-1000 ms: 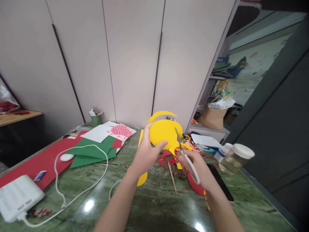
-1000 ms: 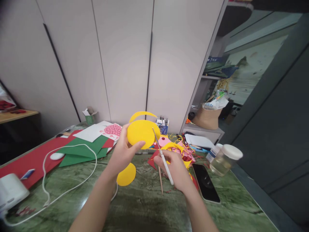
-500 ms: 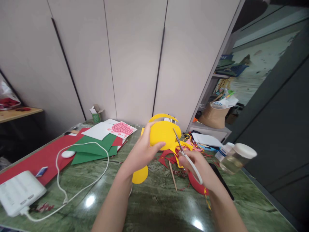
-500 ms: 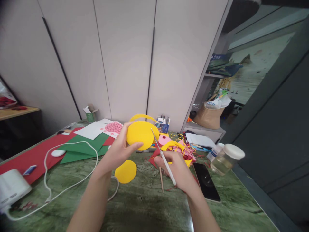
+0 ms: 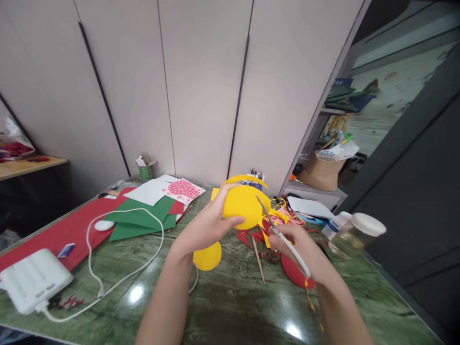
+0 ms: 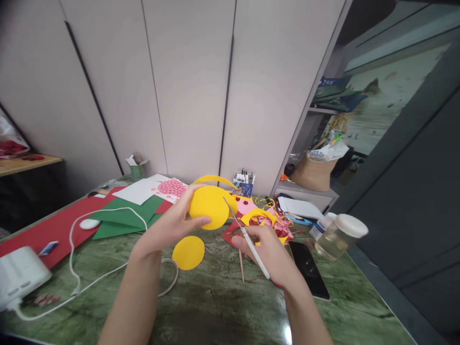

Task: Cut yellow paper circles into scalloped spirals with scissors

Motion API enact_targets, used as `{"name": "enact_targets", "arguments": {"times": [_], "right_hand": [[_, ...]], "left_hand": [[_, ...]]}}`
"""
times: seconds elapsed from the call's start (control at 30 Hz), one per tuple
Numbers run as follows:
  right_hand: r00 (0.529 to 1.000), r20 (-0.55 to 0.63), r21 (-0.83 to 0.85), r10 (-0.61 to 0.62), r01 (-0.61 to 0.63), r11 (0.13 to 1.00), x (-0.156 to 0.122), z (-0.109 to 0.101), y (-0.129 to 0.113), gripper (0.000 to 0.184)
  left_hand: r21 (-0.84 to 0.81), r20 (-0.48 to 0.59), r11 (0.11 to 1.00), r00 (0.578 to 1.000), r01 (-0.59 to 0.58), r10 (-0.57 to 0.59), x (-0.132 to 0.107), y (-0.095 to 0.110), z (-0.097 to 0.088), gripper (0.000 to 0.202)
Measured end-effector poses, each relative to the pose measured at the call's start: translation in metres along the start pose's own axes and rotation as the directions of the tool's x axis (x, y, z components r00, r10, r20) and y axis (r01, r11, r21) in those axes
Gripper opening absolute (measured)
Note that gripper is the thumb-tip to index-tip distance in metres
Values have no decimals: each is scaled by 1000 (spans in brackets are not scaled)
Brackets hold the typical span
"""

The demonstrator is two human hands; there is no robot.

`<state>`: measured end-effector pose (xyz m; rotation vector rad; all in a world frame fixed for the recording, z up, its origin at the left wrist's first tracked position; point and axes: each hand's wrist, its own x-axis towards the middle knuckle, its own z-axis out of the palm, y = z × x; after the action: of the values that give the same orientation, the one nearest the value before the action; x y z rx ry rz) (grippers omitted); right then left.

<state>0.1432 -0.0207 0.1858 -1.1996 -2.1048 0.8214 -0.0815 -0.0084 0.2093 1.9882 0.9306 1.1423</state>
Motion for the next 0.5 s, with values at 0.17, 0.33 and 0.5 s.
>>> {"name": "enact_targets", "arguments": {"times": [0.17, 0.33, 0.5], "right_hand": [[999, 31, -67, 29, -27, 997, -1, -3, 2, 43], [996, 74, -71, 44, -39, 997, 0, -4, 4, 45], [996, 85, -85, 41, -33, 996, -1, -4, 4, 41]], "left_hand": [[40, 31, 999, 999, -14, 13, 0, 0, -3, 54], [81, 63, 997, 998, -15, 10, -3, -2, -6, 56], [81, 109, 996, 994, -27, 18, -4, -4, -9, 54]]}}
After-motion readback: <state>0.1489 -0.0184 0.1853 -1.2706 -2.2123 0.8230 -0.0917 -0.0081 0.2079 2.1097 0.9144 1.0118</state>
